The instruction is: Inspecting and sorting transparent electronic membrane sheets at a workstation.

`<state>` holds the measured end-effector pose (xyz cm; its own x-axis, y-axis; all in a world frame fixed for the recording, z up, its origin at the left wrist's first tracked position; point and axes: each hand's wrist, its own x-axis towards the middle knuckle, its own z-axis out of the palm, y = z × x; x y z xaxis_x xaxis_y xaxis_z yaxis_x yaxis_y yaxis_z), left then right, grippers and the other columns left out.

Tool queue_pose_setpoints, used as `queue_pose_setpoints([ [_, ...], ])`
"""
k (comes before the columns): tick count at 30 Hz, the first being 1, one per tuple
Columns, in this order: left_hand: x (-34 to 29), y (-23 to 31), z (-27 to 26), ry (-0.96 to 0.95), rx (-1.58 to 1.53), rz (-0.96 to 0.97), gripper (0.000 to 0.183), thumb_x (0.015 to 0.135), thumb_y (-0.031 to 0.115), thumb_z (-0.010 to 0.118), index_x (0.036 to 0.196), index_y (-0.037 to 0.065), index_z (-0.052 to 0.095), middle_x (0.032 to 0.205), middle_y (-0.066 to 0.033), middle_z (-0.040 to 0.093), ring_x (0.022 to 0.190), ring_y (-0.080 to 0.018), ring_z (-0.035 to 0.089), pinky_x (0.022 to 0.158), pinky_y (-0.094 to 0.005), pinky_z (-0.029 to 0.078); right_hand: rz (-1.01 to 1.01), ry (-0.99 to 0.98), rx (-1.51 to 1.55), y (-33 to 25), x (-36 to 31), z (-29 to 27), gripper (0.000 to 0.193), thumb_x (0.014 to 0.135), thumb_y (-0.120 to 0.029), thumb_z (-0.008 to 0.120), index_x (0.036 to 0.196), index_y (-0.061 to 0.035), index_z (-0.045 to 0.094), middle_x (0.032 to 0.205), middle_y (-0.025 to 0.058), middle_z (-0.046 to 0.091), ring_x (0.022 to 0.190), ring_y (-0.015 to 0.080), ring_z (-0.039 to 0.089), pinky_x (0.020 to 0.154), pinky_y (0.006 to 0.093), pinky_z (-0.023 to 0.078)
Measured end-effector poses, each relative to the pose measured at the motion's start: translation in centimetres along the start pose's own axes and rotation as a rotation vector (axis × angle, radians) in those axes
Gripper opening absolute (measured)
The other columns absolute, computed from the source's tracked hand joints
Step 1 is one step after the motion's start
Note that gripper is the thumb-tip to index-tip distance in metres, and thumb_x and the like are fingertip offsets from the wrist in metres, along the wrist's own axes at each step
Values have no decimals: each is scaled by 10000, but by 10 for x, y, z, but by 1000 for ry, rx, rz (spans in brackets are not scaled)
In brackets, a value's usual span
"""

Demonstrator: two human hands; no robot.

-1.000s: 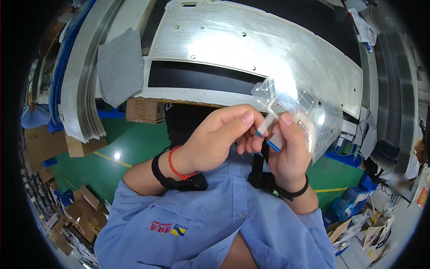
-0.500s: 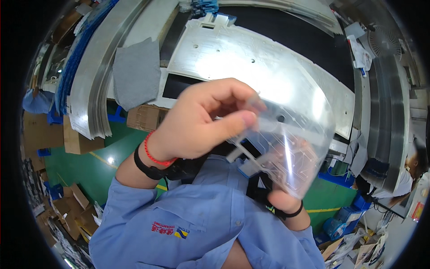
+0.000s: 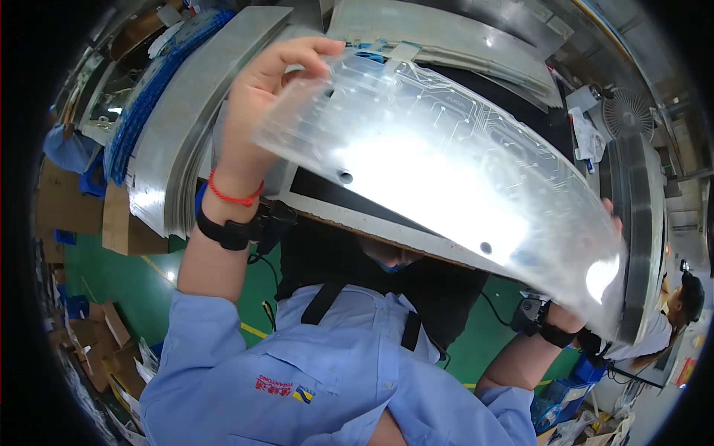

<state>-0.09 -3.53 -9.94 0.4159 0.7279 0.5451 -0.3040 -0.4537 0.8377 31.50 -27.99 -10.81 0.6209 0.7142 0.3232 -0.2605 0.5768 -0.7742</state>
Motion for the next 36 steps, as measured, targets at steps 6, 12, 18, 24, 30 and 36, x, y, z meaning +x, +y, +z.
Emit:
queue_pose_setpoints([
  [6,-19,-24,4,-3,889,19,119,684,82,645,799,59,624,1073,-117,583,992,-291,514,874,-350,388,332,277,-216,-10,23,-12,528,924,-271,337,1351,19,227,1349,173,357,1206,263,397,1005,382,341],
  [12,-27,-29,1,-17,675,-212,286,755,78,610,1029,24,548,1086,-140,577,970,-258,553,859,-320,407,163,353,-143,-18,7,-32,537,928,-290,371,1338,33,241,1361,206,307,1260,296,313,1028,387,270],
  [18,-44,-26,6,39,316,-374,486,909,154,454,1309,-48,264,1140,-152,551,1061,-163,514,901,-278,390,283,118,-934,3,-1,-34,525,901,-191,460,1322,66,281,1354,225,321,1246,264,338,1024,331,240],
  [24,-63,-2,7,205,-383,-725,423,963,215,279,1296,-45,292,1211,-161,482,1095,-180,495,926,-302,388,326,132,-923,2,15,-33,527,881,-121,497,1315,82,276,1305,222,395,1193,230,405,995,300,286],
  [30,-127,33,4,245,-278,-956,468,956,314,304,1298,-5,298,1258,-160,447,1155,-205,454,963,-332,370,359,78,-944,-3,16,-36,512,879,-95,489,1308,92,281,1284,220,421,1180,223,422,987,295,300],
  [36,-152,31,17,350,-690,-1083,426,949,270,327,1273,-8,339,1216,-122,464,1135,-213,453,912,-331,410,343,-44,-934,-8,6,-43,517,850,-57,485,1308,86,294,1298,233,396,1210,257,395,1007,317,279],
])
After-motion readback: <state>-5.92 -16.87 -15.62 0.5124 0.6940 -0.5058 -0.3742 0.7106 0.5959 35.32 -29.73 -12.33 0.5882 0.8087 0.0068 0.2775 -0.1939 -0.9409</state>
